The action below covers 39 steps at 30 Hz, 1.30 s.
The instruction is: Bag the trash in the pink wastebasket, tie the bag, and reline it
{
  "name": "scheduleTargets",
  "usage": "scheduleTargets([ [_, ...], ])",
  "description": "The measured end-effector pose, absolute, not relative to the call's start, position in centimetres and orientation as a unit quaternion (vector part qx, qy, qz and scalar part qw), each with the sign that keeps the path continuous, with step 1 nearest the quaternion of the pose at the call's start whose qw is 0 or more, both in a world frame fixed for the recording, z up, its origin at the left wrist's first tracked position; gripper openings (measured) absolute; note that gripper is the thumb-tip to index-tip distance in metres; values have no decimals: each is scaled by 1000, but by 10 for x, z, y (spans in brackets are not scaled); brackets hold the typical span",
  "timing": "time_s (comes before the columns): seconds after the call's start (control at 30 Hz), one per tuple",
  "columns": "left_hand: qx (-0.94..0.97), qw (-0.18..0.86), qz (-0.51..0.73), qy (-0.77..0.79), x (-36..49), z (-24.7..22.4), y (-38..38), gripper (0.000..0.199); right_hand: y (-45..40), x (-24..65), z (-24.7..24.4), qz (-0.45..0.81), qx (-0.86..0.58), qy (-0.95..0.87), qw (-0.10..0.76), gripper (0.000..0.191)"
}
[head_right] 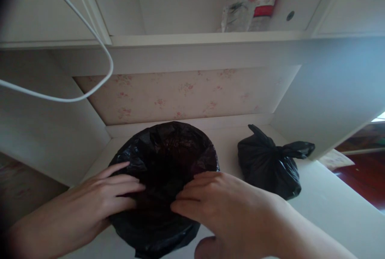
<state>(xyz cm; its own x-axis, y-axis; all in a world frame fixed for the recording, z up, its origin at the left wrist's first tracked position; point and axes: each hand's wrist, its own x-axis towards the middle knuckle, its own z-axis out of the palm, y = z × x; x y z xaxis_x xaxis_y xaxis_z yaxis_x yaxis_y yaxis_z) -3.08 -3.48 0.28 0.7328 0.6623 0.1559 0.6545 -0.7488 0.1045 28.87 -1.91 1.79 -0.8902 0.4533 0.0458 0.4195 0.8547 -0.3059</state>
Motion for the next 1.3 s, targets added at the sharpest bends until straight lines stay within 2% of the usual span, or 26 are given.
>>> scheduleTargets([
  [0.03,935,-22,113,335,-27,1,-40,37,-21,286,14,131,-233,-962,50,49],
  [0.13,931,-116,232,256,0,-12,-61,27,-27,274,1,70,-231,-970,16,20],
  [0.2,906,-148,293,267,22,-25,-73,37,-31,264,-5,46,-214,-976,14,17],
  [0.3,860,-188,344,327,43,-42,-81,34,-37,256,-4,66,-187,-978,57,10],
  [0.4,842,-199,358,352,42,-54,-82,27,-39,260,4,93,-182,-974,100,9],
  [0.53,855,-166,373,318,22,-58,-75,28,-31,274,10,116,-196,-966,122,46],
  [0.63,868,-111,397,279,1,-53,-58,30,-24,280,6,110,-215,-964,109,58],
  [0.7,876,-65,406,254,-15,-48,-42,31,-23,280,2,106,-214,-968,76,51],
  [0.77,875,-37,419,241,-32,-44,-25,31,-25,278,-3,91,-216,-972,33,30],
  [0.83,864,-65,431,253,-44,-41,-15,27,-30,275,-9,53,-216,-975,5,9],
  [0.97,829,-167,433,312,-37,-39,-28,16,-39,266,-20,-15,-216,-976,30,12],
  [1.07,847,-133,414,308,-4,-43,-58,17,-45,255,-22,-20,-235,-971,48,11],
  [1.2,849,-151,394,316,36,-58,-78,20,-51,243,-16,-6,-212,-977,33,6],
  [1.3,834,-135,423,328,37,-67,-72,20,-48,247,-6,57,-218,-974,31,17],
])
